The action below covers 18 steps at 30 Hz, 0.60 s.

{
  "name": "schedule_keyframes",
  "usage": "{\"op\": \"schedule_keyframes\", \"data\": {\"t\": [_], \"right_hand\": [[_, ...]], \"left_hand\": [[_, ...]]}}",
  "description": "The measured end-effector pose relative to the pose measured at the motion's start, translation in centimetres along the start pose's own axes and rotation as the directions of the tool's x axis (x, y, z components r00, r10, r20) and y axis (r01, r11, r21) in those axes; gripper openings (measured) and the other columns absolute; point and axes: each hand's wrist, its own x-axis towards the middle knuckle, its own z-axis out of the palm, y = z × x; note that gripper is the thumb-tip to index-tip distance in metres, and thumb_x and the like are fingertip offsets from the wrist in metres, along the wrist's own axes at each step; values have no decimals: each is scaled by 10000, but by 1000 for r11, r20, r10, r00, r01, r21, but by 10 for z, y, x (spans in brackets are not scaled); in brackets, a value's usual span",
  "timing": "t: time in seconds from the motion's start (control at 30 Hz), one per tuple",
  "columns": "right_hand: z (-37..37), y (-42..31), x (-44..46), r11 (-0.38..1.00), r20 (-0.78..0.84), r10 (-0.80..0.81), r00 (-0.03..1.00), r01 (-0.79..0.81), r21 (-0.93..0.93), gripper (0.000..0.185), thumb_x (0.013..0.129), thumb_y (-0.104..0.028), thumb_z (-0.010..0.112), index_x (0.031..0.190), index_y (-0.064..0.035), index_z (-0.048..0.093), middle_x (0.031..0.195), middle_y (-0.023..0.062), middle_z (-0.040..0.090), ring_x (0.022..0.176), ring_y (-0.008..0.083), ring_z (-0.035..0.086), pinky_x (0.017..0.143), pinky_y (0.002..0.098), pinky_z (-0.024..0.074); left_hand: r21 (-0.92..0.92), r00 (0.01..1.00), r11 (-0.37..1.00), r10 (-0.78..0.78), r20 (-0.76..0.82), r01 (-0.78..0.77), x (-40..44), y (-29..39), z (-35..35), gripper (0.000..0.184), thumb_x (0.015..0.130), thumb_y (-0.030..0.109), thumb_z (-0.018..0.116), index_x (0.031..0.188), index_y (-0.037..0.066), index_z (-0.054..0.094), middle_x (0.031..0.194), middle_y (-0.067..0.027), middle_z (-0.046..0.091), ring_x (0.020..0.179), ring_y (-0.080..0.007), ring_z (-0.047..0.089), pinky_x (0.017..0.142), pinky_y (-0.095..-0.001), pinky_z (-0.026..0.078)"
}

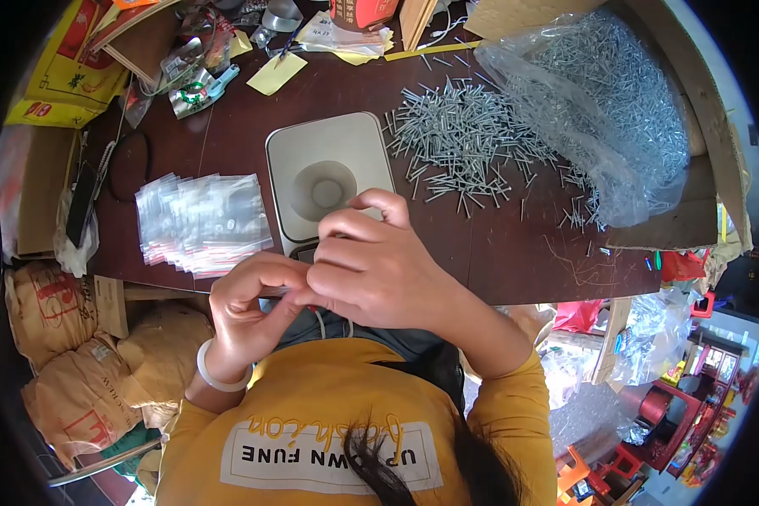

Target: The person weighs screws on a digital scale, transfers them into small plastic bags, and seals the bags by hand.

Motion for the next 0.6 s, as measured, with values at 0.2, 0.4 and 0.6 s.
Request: {"op": "schedule_keyframes", "data": {"t": [0.2,0.4,0.6], "right_hand": [[-14,6,-6,997,-37,-53,998,55,55,313,715,-333,771,635,-145,535,674,-51,518,892,150,632,894,411,358],[-13,17,-25,900,4,93,996,-86,427,298,763,-210,768,646,-85,524,693,36,553,905,235,666,934,455,436],[-68,64,-88,421,601,385,700,-713,561,229,856,-180,682,772,-10,552,649,61,560,622,170,624,591,305,501]], "left_hand": [[-295,999,955,-35,2,34,-3,-9,-11,130,773,-92,723,852,-19,650,1006,-164,682,1086,-294,638,912,-359,531],[-277,997,959,-53,53,66,-2,-9,-12,177,737,-71,766,849,-11,643,1052,-159,673,1070,-267,642,925,-355,527],[-310,997,950,-63,-34,49,-4,-19,-20,289,750,-38,765,994,-12,612,1111,-148,624,966,-220,667,845,-320,561]]}}
